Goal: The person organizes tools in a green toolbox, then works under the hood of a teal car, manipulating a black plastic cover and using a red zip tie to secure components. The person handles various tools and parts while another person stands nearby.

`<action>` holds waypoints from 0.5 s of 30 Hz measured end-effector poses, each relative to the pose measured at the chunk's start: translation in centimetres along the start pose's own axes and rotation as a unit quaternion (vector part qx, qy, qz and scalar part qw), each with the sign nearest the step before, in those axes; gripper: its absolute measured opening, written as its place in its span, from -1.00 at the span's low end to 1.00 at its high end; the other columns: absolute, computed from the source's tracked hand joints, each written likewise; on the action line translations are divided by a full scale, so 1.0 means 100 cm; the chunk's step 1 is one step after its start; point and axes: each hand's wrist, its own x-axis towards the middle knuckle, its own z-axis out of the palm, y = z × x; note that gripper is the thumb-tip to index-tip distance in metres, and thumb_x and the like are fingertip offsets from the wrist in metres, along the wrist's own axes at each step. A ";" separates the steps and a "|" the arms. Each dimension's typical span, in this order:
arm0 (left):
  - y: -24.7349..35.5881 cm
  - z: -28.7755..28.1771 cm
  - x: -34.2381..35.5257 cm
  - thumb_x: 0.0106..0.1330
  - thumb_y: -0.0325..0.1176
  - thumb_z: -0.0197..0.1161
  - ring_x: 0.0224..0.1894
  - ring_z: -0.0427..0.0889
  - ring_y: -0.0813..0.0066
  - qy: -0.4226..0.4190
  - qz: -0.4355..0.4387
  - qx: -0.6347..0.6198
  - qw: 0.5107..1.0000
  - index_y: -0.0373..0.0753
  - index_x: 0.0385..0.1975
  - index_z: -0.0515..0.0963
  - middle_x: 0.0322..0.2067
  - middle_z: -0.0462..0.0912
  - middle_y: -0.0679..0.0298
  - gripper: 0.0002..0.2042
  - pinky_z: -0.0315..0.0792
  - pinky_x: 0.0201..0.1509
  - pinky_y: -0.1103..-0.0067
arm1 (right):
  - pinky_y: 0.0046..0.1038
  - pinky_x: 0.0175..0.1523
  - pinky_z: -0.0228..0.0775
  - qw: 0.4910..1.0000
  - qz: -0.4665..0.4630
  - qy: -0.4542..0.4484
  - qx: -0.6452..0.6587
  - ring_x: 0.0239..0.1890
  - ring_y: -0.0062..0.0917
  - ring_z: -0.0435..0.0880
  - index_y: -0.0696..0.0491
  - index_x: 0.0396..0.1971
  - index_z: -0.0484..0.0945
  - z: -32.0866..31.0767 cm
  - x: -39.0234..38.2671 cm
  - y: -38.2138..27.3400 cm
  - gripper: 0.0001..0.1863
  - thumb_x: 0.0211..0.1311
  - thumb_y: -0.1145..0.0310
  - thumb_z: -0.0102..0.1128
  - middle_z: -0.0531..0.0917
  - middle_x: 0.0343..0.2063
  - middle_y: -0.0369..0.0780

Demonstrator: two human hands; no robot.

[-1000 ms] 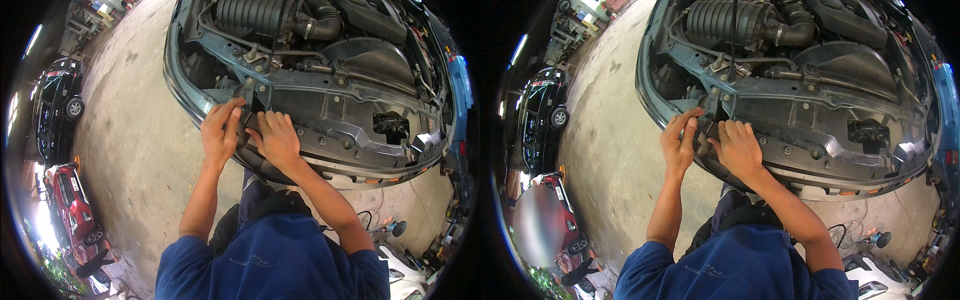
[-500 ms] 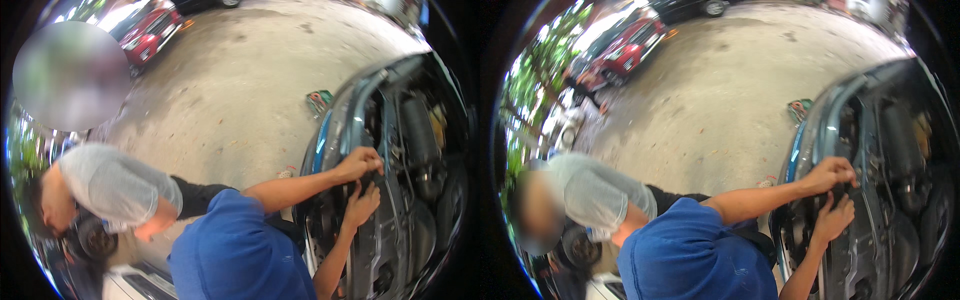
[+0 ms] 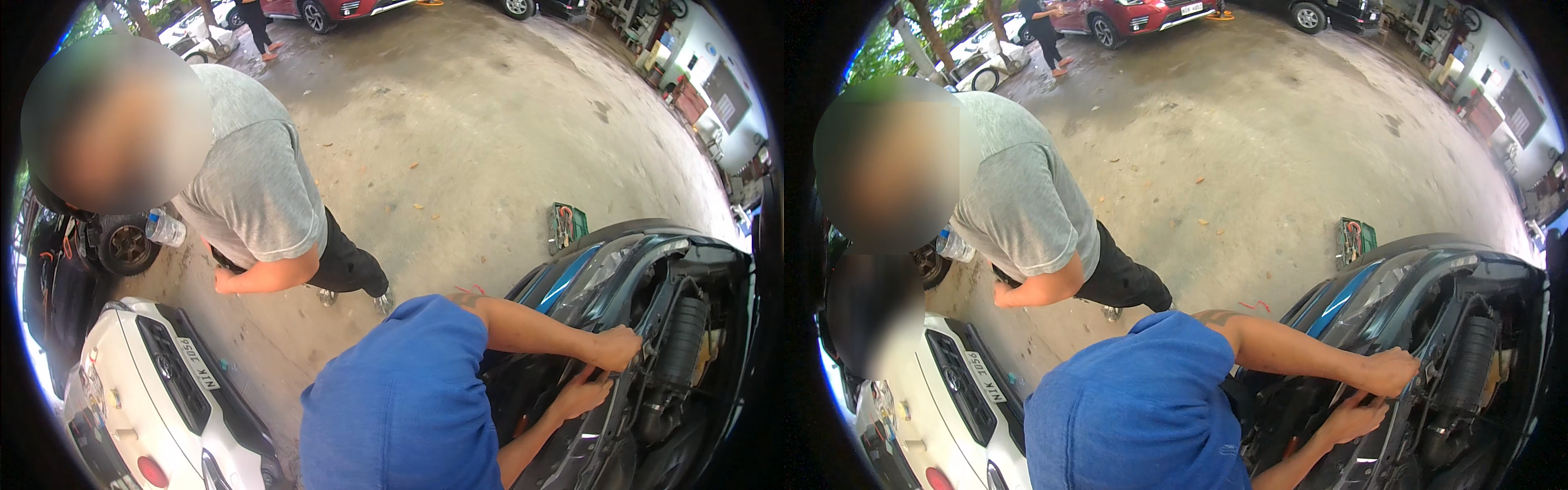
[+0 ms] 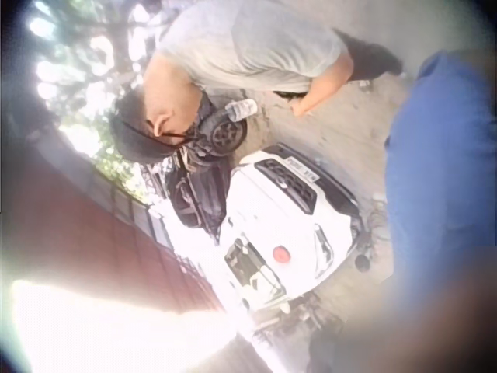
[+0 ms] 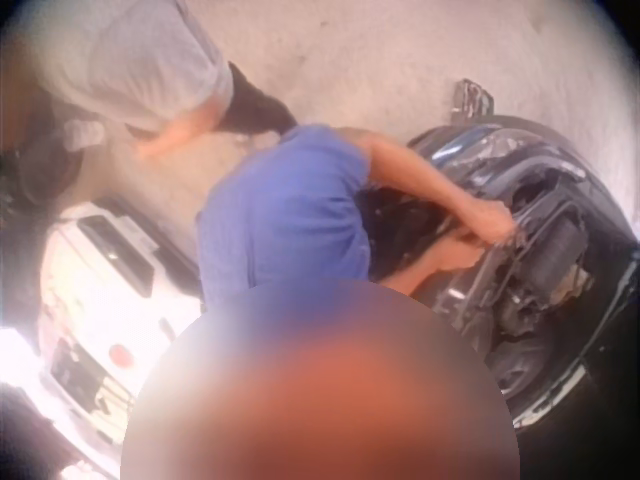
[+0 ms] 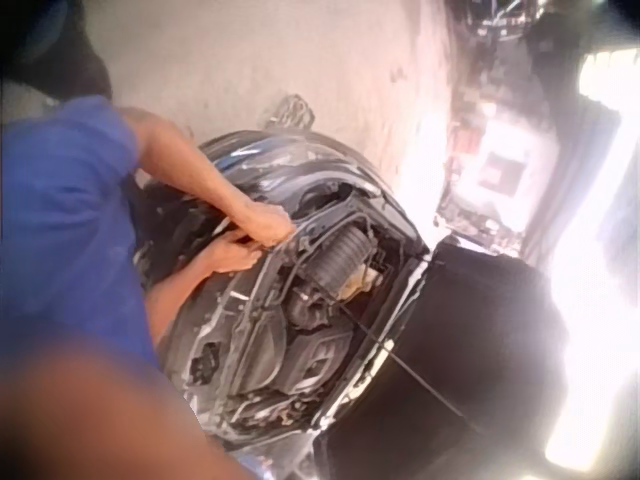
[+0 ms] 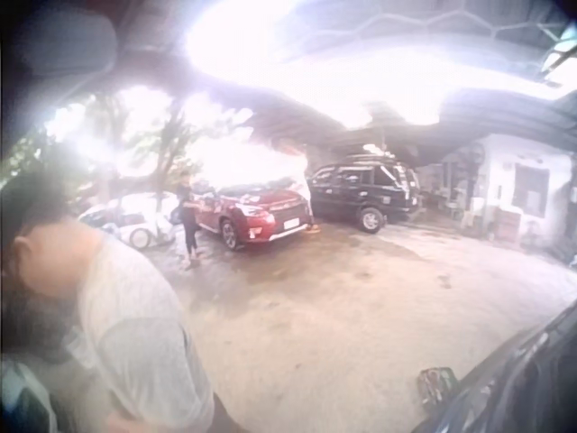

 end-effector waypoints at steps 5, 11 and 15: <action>-0.006 -0.017 0.010 0.09 -0.40 0.43 -0.20 0.79 -0.12 -0.149 0.038 0.065 0.986 -0.31 -0.26 0.71 -0.34 0.78 -0.06 -0.78 0.64 -0.07 0.13 | 0.00 0.01 0.40 1.000 0.003 -0.005 -0.003 -0.08 0.04 0.59 0.25 0.20 0.63 -0.001 0.002 -0.004 -0.32 0.51 -0.12 0.16 0.59 -0.21 0.06; -0.034 -0.025 0.010 0.13 -0.48 0.36 -0.07 0.74 -0.02 -0.097 0.229 0.020 0.968 -0.17 -0.14 0.71 -0.19 0.74 0.08 -0.74 0.61 -0.05 0.13 | 0.04 0.02 0.43 0.999 -0.005 0.000 -0.035 -0.06 0.09 0.61 0.23 0.20 0.64 0.002 0.005 0.003 -0.22 0.51 -0.27 0.04 0.59 -0.20 0.09; -0.028 -0.012 -0.012 0.16 -0.46 0.35 -0.09 0.72 -0.04 -0.015 0.223 0.012 0.975 -0.15 -0.04 0.65 -0.18 0.69 0.10 -0.67 0.57 -0.07 0.11 | 0.03 -0.03 0.45 0.999 -0.025 -0.003 -0.028 -0.10 0.08 0.63 0.30 0.09 0.65 0.008 0.007 0.013 -0.30 0.51 -0.16 0.14 0.61 -0.22 0.08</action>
